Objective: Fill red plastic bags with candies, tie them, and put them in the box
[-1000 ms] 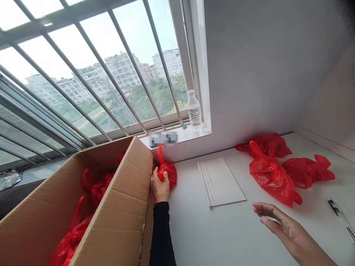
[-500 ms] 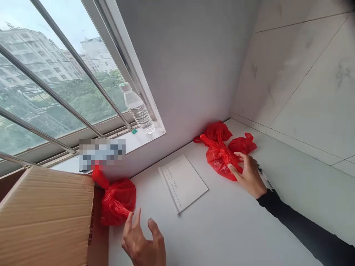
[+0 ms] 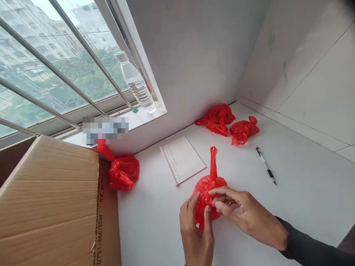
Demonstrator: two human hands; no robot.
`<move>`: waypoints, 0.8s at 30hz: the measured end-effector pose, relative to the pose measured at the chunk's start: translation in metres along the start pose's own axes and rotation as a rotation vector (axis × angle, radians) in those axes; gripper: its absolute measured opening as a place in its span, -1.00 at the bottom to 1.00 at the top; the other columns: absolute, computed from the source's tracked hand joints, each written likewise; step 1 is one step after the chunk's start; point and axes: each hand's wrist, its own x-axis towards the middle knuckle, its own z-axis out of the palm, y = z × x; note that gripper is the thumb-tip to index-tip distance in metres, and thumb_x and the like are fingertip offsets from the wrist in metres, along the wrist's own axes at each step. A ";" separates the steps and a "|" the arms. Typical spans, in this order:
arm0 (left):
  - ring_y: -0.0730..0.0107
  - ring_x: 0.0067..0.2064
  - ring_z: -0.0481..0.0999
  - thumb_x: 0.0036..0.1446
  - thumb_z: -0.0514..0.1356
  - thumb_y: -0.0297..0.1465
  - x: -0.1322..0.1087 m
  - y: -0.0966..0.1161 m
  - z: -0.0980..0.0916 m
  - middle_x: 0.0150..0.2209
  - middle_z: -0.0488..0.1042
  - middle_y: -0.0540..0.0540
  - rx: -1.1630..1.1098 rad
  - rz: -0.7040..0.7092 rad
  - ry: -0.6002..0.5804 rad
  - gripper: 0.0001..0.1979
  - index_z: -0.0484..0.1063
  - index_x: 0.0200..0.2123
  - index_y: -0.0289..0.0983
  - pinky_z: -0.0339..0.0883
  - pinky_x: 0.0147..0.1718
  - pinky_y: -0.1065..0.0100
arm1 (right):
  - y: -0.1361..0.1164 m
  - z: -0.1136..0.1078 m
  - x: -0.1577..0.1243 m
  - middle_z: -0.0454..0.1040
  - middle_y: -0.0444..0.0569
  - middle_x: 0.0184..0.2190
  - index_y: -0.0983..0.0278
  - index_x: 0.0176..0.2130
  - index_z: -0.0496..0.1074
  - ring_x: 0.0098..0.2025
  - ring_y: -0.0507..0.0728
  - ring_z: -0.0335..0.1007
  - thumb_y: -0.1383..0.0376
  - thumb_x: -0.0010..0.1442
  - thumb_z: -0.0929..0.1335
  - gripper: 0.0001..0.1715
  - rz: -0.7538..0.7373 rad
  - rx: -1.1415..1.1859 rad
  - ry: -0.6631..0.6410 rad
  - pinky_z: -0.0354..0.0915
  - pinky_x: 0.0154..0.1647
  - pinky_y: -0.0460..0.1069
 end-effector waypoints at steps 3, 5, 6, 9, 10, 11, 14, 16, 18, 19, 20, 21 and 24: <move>0.09 -0.01 0.52 0.30 0.22 -0.21 -0.006 0.003 -0.011 -0.09 0.54 -0.16 -0.020 -0.078 -0.021 -0.81 0.61 -0.15 -0.08 0.50 -0.12 0.16 | 0.004 -0.001 0.002 0.56 -0.06 -0.07 0.03 0.10 0.46 -0.04 0.21 0.50 0.17 0.37 0.31 -0.67 -0.150 -0.253 0.146 0.47 0.00 0.12; 0.09 -0.02 0.52 0.29 0.21 -0.19 -0.010 0.005 -0.015 -0.07 0.54 -0.18 -0.026 -0.098 -0.012 -0.79 0.61 -0.16 -0.10 0.50 -0.29 0.27 | 0.009 0.001 0.009 0.53 -0.04 -0.02 0.04 0.12 0.44 0.02 0.25 0.45 0.25 0.33 0.32 -0.63 -0.259 -0.388 0.138 0.42 0.08 0.19; 0.09 -0.01 0.52 0.29 0.21 -0.17 -0.012 0.005 -0.017 -0.06 0.54 -0.19 -0.032 -0.105 -0.009 -0.78 0.62 -0.16 -0.10 0.49 -0.34 0.30 | 0.012 0.001 0.012 0.53 -0.03 -0.02 0.05 0.12 0.42 0.03 0.26 0.43 0.28 0.33 0.32 -0.62 -0.288 -0.427 0.112 0.40 0.10 0.22; 0.08 -0.02 0.53 0.26 0.22 -0.10 -0.015 0.000 -0.030 -0.06 0.56 -0.18 -0.007 -0.194 0.072 -0.72 0.61 -0.19 -0.14 0.47 -0.31 0.31 | 0.019 -0.003 0.016 0.54 -0.04 -0.06 0.06 0.08 0.42 0.00 0.24 0.43 0.27 0.40 0.25 -0.68 -0.266 -0.454 0.077 0.37 0.09 0.23; 0.08 -0.05 0.54 0.25 0.22 -0.07 -0.015 -0.004 -0.038 -0.09 0.58 -0.17 0.016 -0.245 0.119 -0.69 0.60 -0.20 -0.16 0.46 -0.26 0.28 | 0.021 -0.008 0.016 0.53 -0.04 -0.07 0.06 0.04 0.43 -0.01 0.23 0.43 0.25 0.41 0.23 -0.72 -0.236 -0.451 0.100 0.37 0.08 0.22; 0.08 -0.09 0.56 0.24 0.22 -0.05 -0.016 -0.009 -0.046 -0.13 0.59 -0.17 0.040 -0.298 0.167 -0.67 0.58 -0.20 -0.18 0.46 -0.23 0.26 | 0.023 -0.014 0.015 0.53 -0.04 -0.09 0.07 0.00 0.45 -0.03 0.23 0.44 0.21 0.42 0.23 -0.74 -0.199 -0.449 0.139 0.39 0.04 0.19; 0.04 -0.06 0.56 0.24 0.21 -0.04 -0.019 -0.019 -0.066 -0.09 0.60 -0.18 0.076 -0.372 0.241 -0.64 0.54 -0.15 -0.20 0.44 -0.11 0.16 | 0.028 -0.032 0.010 0.50 -0.01 -0.10 0.07 -0.04 0.47 -0.09 0.24 0.43 0.16 0.40 0.23 -0.73 -0.108 -0.466 0.238 0.43 -0.20 0.13; 0.02 0.13 0.48 0.27 0.19 -0.11 -0.023 -0.018 -0.065 0.12 0.51 -0.18 0.102 -0.269 0.258 -0.65 0.49 0.01 -0.15 0.40 0.02 0.11 | 0.028 -0.035 0.007 0.47 -0.01 -0.03 0.06 0.02 0.43 0.00 0.25 0.40 0.18 0.39 0.23 -0.72 -0.118 -0.460 0.220 0.43 -0.18 0.12; 0.04 0.30 0.31 0.31 0.18 -0.23 -0.025 -0.011 -0.054 0.29 0.34 -0.16 0.172 -0.066 0.220 -0.60 0.38 0.20 -0.06 0.32 0.14 0.07 | 0.024 -0.030 0.007 0.44 -0.01 0.03 0.05 0.10 0.37 0.09 0.26 0.36 0.16 0.37 0.27 -0.68 -0.154 -0.440 0.173 0.41 -0.02 0.17; 0.03 0.33 0.25 0.32 0.18 -0.28 -0.025 -0.007 -0.046 0.33 0.29 -0.16 0.219 0.035 0.173 -0.55 0.33 0.26 -0.03 0.29 0.17 0.03 | 0.021 -0.026 0.007 0.44 -0.01 0.03 0.05 0.12 0.36 0.11 0.26 0.34 0.13 0.35 0.30 -0.64 -0.171 -0.437 0.148 0.38 0.06 0.19; 0.02 0.34 0.23 0.32 0.18 -0.32 -0.023 -0.003 -0.038 0.32 0.30 -0.16 0.264 0.112 0.115 -0.52 0.30 0.29 -0.03 0.25 0.20 -0.01 | 0.018 -0.021 0.008 0.45 -0.02 0.01 0.04 0.13 0.36 0.10 0.26 0.34 0.10 0.33 0.33 -0.61 -0.182 -0.439 0.120 0.36 0.09 0.21; 0.03 0.32 0.26 0.32 0.19 -0.36 -0.020 -0.001 -0.033 0.27 0.36 -0.16 0.295 0.156 0.063 -0.52 0.32 0.29 -0.03 0.20 0.23 -0.05 | 0.015 -0.018 0.009 0.46 -0.02 -0.03 0.04 0.11 0.39 0.07 0.26 0.35 0.08 0.33 0.34 -0.63 -0.187 -0.445 0.092 0.35 0.09 0.21; 0.12 0.04 0.48 0.31 0.18 -0.40 -0.009 0.001 -0.031 -0.07 0.59 -0.08 0.308 0.179 -0.002 -0.71 0.53 0.05 -0.06 0.09 0.29 -0.07 | 0.012 -0.017 0.010 0.48 -0.04 -0.16 0.06 -0.08 0.50 -0.07 0.23 0.39 0.07 0.38 0.29 -0.76 -0.161 -0.427 0.070 0.38 -0.01 0.16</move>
